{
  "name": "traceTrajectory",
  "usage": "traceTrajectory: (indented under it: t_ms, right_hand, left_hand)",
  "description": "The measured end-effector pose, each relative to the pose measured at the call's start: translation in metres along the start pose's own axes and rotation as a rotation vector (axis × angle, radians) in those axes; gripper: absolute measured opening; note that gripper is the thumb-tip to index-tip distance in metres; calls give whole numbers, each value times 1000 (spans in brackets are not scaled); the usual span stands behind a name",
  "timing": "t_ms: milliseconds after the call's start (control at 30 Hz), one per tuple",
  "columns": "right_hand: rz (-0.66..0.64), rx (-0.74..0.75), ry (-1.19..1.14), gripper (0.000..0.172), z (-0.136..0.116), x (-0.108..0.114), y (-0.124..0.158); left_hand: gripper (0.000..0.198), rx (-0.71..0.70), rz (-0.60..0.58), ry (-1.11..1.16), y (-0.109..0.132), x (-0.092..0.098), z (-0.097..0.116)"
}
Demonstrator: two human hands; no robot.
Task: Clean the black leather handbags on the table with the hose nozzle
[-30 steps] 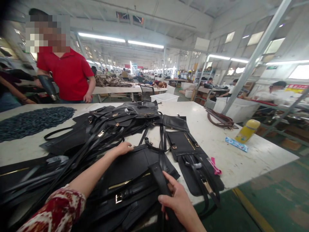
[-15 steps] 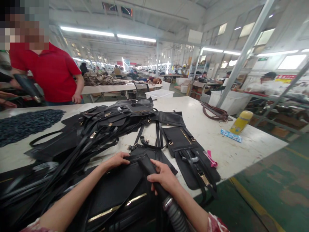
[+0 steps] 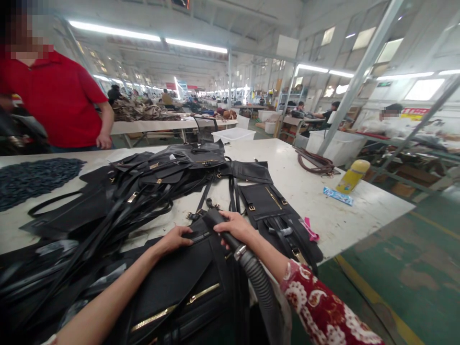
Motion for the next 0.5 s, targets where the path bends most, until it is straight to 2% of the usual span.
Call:
traceTrajectory:
  t_ms: [133, 233, 367, 500]
  right_hand:
    - [-139, -123, 45, 64, 9, -2, 19]
    - [-223, -177, 90, 64, 15, -11, 7]
    - [-267, -237, 137, 66, 18, -21, -16]
    - [-362, -306, 149, 68, 22, -17, -8]
  left_hand:
    - [29, -15, 11, -67, 4, 1, 4]
    - [29, -1, 41, -128, 12, 2, 6]
    - [33, 46, 94, -203, 18, 4, 3]
    - [35, 67, 113, -260, 20, 2, 1]
Point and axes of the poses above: each hand's wrist, its own y-axis away from the middle knuckle, its own x-axis out of the back of the hand, z = x × y, the point moved 7 cm from there along -y, towards the middle knuckle, and after that the axes turned 5 degrees about -z, right-handed, at the moved point
